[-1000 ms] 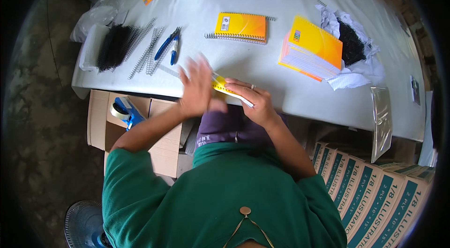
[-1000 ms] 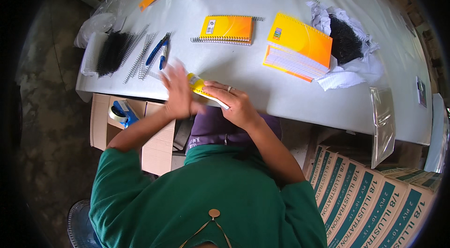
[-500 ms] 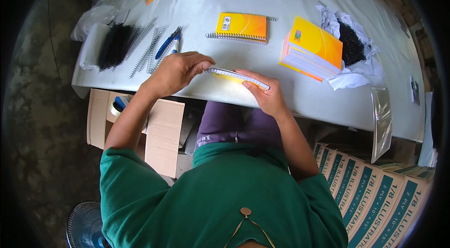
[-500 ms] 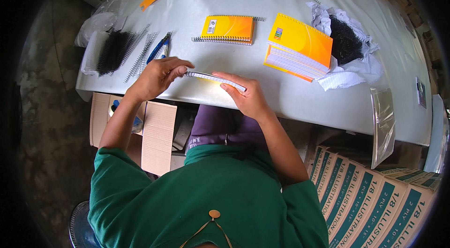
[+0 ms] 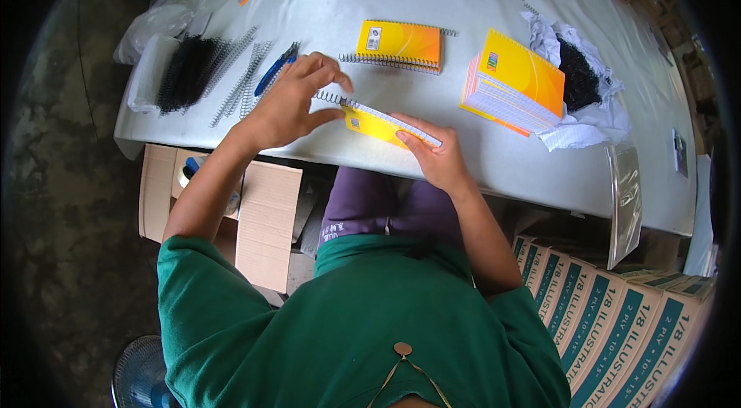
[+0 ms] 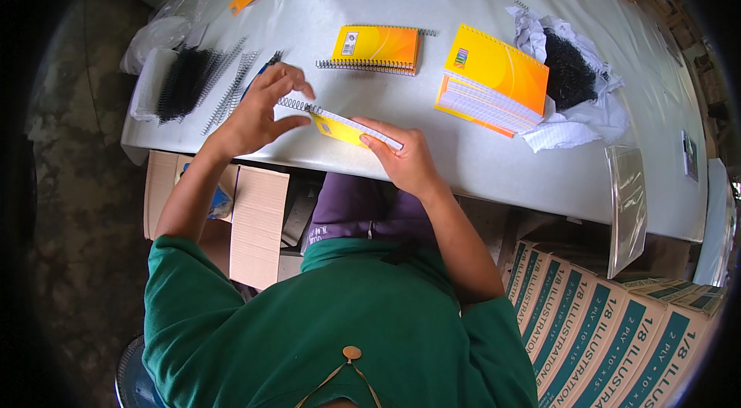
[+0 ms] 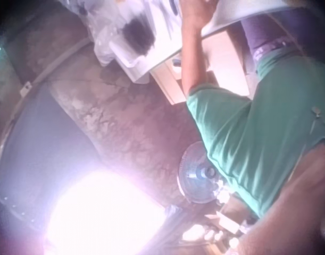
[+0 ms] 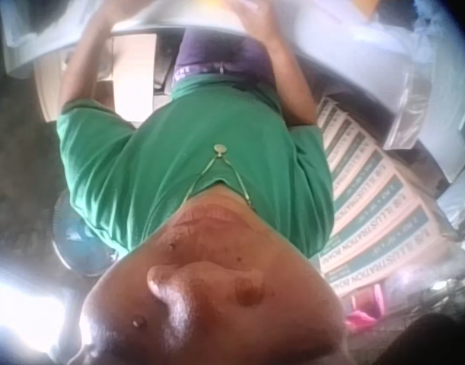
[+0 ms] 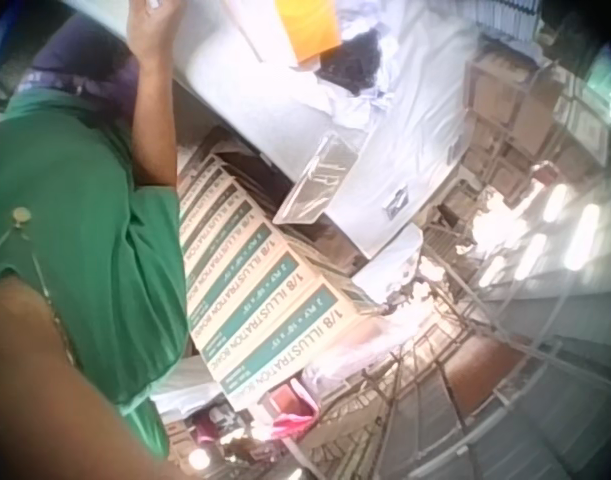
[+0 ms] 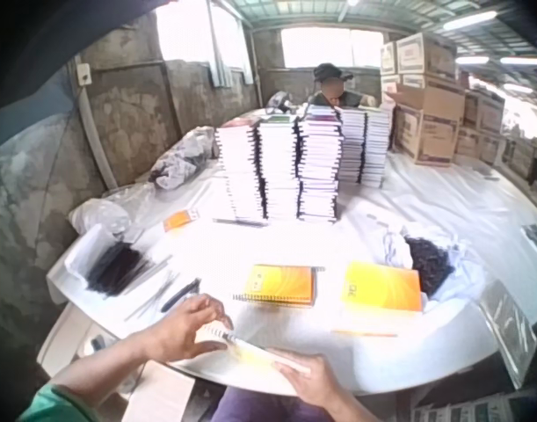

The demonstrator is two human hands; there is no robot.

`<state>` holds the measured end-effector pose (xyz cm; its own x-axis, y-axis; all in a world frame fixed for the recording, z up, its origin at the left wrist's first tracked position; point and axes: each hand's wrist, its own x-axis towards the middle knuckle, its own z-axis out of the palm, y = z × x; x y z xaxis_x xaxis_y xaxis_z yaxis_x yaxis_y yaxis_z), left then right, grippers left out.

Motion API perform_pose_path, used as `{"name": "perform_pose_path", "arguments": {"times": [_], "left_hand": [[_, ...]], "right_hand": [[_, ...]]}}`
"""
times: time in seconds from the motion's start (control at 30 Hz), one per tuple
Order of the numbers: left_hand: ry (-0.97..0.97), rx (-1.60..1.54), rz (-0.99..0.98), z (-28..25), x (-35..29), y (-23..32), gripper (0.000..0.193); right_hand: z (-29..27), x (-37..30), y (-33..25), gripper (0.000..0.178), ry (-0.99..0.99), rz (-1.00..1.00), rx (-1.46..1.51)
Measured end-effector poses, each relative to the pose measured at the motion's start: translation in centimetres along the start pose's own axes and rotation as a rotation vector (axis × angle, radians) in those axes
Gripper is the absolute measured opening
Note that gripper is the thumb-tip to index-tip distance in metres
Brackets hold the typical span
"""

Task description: The person assembles notebooks by threading wire coils through the punched edges of paper stacks and then places the bound notebooks into a cardboard box.

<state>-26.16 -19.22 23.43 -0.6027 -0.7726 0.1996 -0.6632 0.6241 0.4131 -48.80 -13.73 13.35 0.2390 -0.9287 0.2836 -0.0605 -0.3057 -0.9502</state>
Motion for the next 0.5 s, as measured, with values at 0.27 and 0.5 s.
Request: {"name": "perform_pose_path", "arguments": {"times": [0.27, 0.5], "left_hand": [[0.338, 0.527, 0.105, 4.1, -0.9, 0.5, 0.071], [0.599, 0.731, 0.333, 8.1, -3.7, -2.1, 0.103]], "right_hand": [[1.6, -0.5, -0.4, 0.035, 0.104, -0.218, -0.175], [2.5, -1.9, -0.8, 0.039, 0.107, -0.257, -0.216]]}}
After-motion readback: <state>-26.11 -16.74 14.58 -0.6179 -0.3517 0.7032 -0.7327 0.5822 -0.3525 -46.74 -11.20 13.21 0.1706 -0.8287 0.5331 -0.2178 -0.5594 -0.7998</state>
